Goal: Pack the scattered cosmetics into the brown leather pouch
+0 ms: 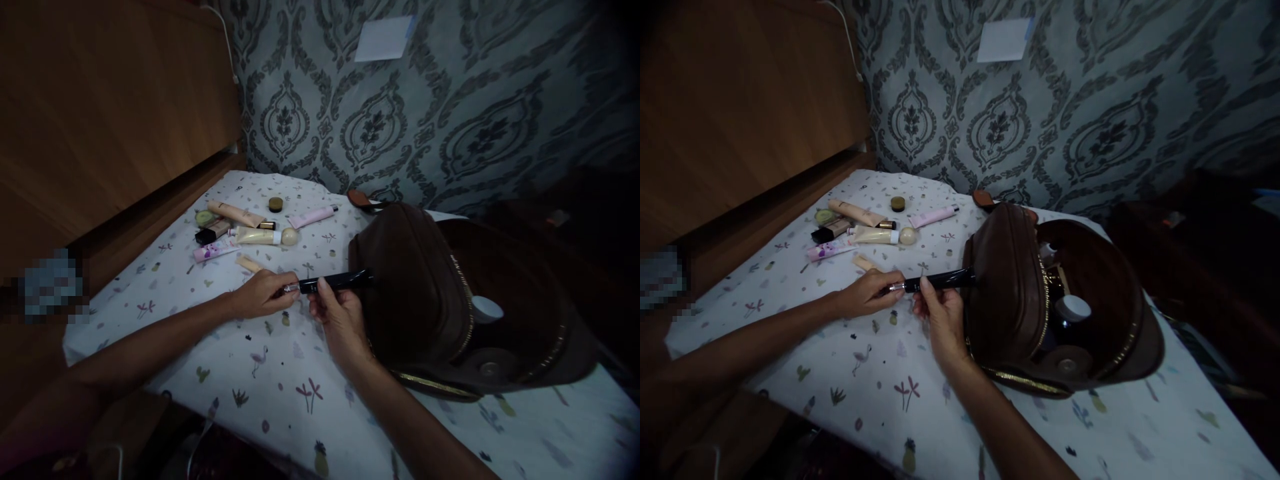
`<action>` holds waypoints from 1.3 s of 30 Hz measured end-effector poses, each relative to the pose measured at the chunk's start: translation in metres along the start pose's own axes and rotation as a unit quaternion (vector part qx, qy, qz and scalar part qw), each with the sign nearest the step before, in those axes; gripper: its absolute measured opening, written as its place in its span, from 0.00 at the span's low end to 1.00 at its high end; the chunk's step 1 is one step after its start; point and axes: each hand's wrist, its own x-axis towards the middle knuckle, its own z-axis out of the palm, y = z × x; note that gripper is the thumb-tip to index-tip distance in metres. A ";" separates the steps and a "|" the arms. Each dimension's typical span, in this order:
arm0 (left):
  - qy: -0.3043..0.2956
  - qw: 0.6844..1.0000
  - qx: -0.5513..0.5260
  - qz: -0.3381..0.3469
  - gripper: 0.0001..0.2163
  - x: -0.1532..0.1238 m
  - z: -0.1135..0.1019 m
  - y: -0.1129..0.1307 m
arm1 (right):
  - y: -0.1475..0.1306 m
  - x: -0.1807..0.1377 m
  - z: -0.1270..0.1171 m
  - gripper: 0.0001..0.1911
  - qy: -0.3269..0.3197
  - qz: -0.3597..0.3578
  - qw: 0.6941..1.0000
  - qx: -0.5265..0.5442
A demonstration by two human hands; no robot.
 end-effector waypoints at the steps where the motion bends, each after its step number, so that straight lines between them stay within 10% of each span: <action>1: 0.000 1.000 -0.002 -0.005 0.11 0.000 0.000 0.000 | 0.000 0.000 0.000 0.26 -0.001 0.001 1.000 0.001; 14: -0.016 0.983 -0.144 -0.110 0.25 0.000 0.002 -0.006 | 0.001 0.001 -0.001 0.25 -0.002 -0.012 1.000 -0.003; 39: -0.069 0.977 -0.182 -0.089 0.18 0.002 0.007 -0.005 | -0.002 0.001 -0.001 0.24 -0.033 -0.021 0.998 -0.049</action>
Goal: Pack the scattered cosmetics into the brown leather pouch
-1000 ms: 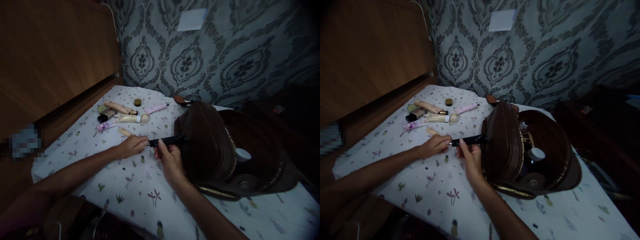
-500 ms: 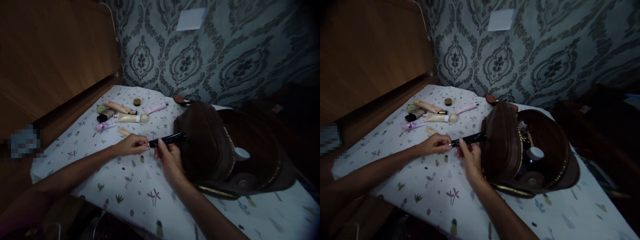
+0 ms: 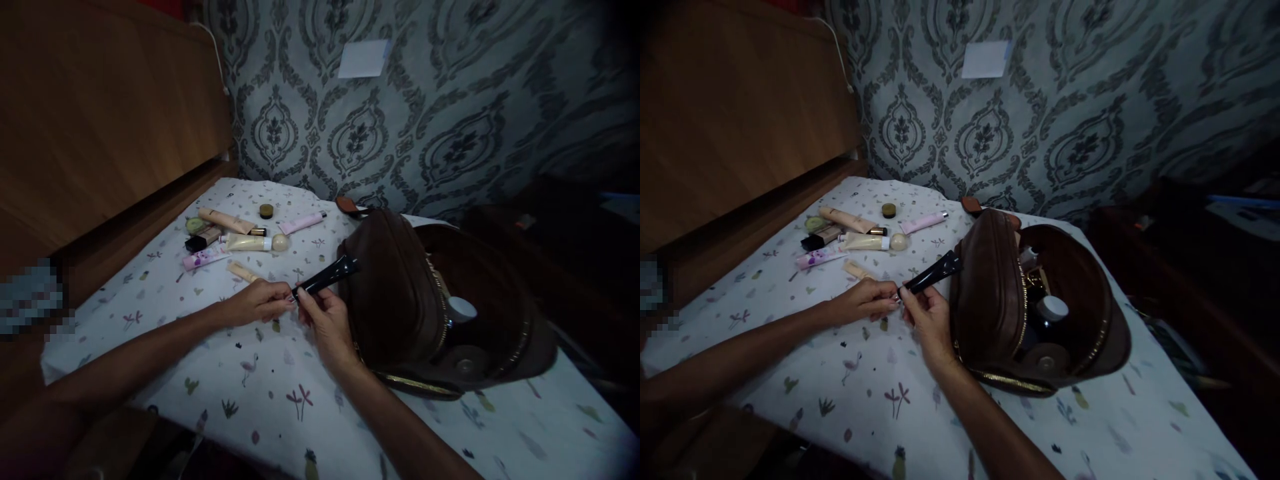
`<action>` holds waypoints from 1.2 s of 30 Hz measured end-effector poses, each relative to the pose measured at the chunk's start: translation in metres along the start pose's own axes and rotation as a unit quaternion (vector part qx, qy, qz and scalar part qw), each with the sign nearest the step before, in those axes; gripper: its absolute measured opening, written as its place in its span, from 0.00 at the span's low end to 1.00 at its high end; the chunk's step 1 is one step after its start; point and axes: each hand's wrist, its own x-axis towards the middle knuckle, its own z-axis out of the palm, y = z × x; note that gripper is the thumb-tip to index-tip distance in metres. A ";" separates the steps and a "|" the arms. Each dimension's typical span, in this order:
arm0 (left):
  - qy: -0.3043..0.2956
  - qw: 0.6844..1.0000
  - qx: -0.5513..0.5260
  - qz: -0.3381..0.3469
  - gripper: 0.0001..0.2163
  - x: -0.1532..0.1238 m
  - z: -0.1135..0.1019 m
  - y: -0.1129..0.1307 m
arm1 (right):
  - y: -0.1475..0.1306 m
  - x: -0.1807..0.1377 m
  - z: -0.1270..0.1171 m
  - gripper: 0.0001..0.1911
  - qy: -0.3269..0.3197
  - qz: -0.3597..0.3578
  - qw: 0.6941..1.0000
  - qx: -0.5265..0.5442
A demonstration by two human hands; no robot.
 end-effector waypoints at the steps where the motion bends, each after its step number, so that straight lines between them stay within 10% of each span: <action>1: 0.002 1.000 -0.014 -0.004 0.18 0.000 0.001 0.000 | 0.000 -0.001 0.000 0.24 -0.009 0.004 1.000 0.003; 14: 0.089 0.994 0.061 -0.001 0.24 0.001 0.002 -0.004 | 0.001 -0.005 0.000 0.22 -0.058 -0.035 0.997 -0.045; 26: 0.165 0.960 -0.223 -0.028 0.24 0.011 0.006 0.000 | 0.007 -0.005 -0.003 0.12 -0.090 -0.120 0.953 -0.262; 36: 0.189 0.923 -0.330 -0.049 0.27 0.011 0.003 0.003 | 0.002 -0.012 -0.007 0.22 -0.135 -0.035 0.979 -0.148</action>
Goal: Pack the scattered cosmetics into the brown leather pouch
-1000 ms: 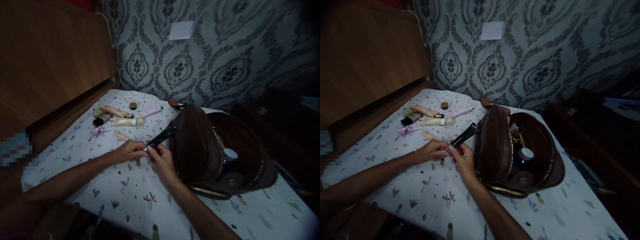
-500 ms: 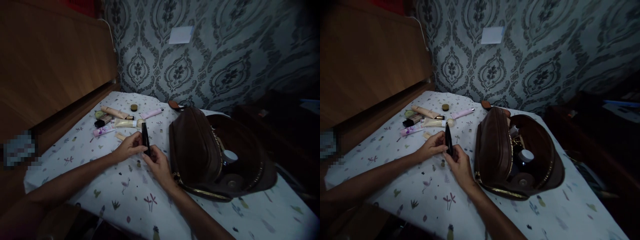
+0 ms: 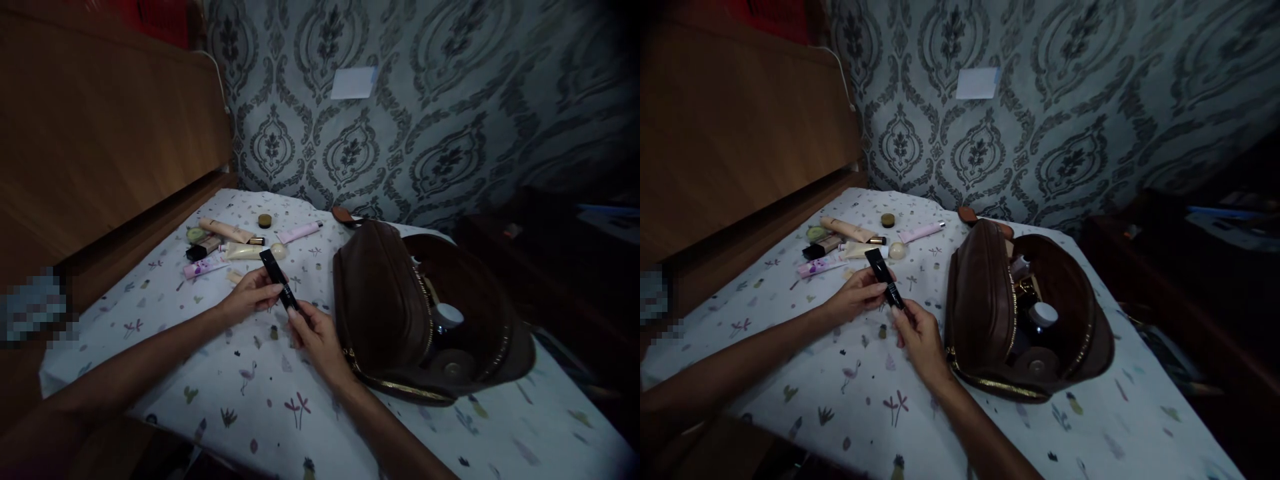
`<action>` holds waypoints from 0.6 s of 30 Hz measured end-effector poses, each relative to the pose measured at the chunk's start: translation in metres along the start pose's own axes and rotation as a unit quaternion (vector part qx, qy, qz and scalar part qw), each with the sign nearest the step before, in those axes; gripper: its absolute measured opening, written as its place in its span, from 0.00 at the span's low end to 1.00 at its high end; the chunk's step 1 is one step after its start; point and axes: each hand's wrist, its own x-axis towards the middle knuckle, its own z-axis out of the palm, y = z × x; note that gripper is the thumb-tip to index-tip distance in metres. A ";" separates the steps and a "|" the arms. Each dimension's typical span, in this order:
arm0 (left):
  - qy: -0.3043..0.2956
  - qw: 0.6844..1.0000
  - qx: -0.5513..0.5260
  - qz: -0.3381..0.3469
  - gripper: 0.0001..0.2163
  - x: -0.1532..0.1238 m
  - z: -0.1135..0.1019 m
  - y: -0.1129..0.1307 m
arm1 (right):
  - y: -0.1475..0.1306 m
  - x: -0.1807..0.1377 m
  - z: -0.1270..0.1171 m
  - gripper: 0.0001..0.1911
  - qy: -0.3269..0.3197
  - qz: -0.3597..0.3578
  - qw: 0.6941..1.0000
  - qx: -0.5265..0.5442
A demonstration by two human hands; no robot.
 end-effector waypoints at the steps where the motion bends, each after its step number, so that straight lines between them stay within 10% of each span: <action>1: 0.002 1.000 -0.005 -0.002 0.27 0.001 0.000 0.000 | -0.001 -0.001 0.000 0.23 -0.001 0.011 1.000 0.013; 11: 0.047 0.999 -0.015 -0.007 0.30 0.007 -0.003 0.001 | -0.010 -0.025 -0.007 0.26 0.017 0.057 0.997 0.048; 18: 0.164 0.954 0.196 0.157 0.17 0.025 -0.039 0.023 | -0.004 -0.031 -0.008 0.29 0.068 0.078 0.990 0.094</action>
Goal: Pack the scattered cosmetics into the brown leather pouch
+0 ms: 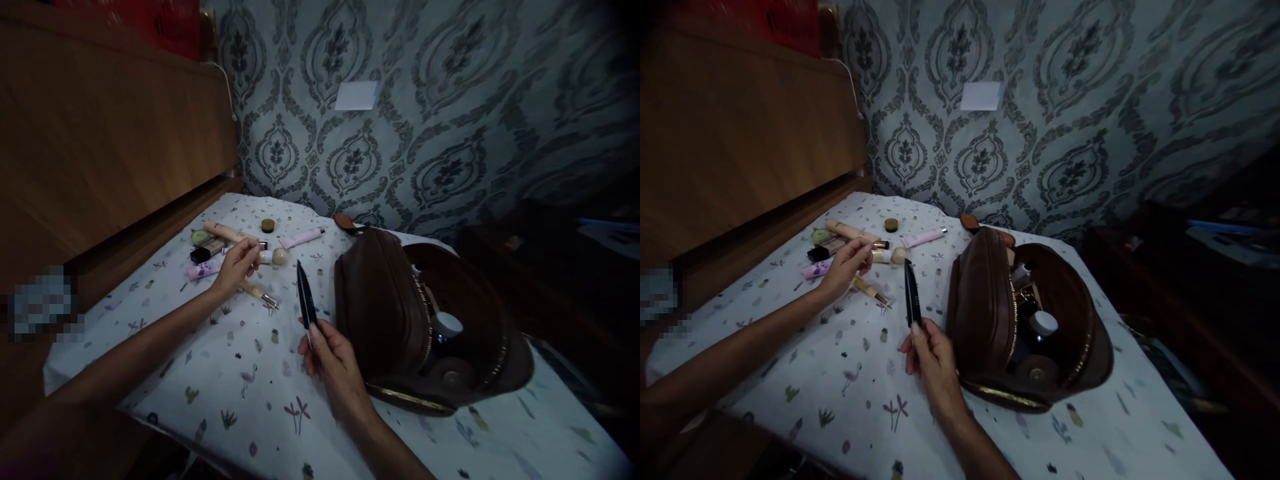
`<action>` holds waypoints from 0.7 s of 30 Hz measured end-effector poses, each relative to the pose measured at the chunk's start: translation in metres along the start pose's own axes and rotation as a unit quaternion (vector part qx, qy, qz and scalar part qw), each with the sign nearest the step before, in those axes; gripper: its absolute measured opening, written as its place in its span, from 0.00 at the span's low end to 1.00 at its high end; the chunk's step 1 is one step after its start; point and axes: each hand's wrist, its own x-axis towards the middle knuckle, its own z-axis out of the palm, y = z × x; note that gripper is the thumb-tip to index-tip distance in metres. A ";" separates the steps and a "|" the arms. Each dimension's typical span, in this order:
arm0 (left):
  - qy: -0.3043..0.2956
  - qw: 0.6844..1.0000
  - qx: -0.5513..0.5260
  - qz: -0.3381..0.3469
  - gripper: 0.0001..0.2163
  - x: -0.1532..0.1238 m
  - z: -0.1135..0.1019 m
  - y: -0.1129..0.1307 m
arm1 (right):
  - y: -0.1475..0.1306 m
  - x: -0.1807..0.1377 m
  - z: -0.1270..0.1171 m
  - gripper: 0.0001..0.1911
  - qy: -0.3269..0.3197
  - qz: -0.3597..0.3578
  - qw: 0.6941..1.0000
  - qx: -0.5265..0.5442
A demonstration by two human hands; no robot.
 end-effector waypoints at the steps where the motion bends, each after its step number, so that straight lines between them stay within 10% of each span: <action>1: -0.003 0.996 0.081 0.042 0.14 0.006 -0.004 -0.001 | 0.000 0.000 0.001 0.29 0.007 0.005 1.000 0.011; 8: -0.146 0.831 0.519 0.139 0.13 0.047 0.011 -0.021 | -0.005 -0.004 0.006 0.30 0.035 0.030 0.998 0.046; 21: -0.208 0.833 0.505 0.092 0.16 0.082 0.013 -0.033 | -0.005 -0.002 0.006 0.29 0.032 0.025 0.997 0.064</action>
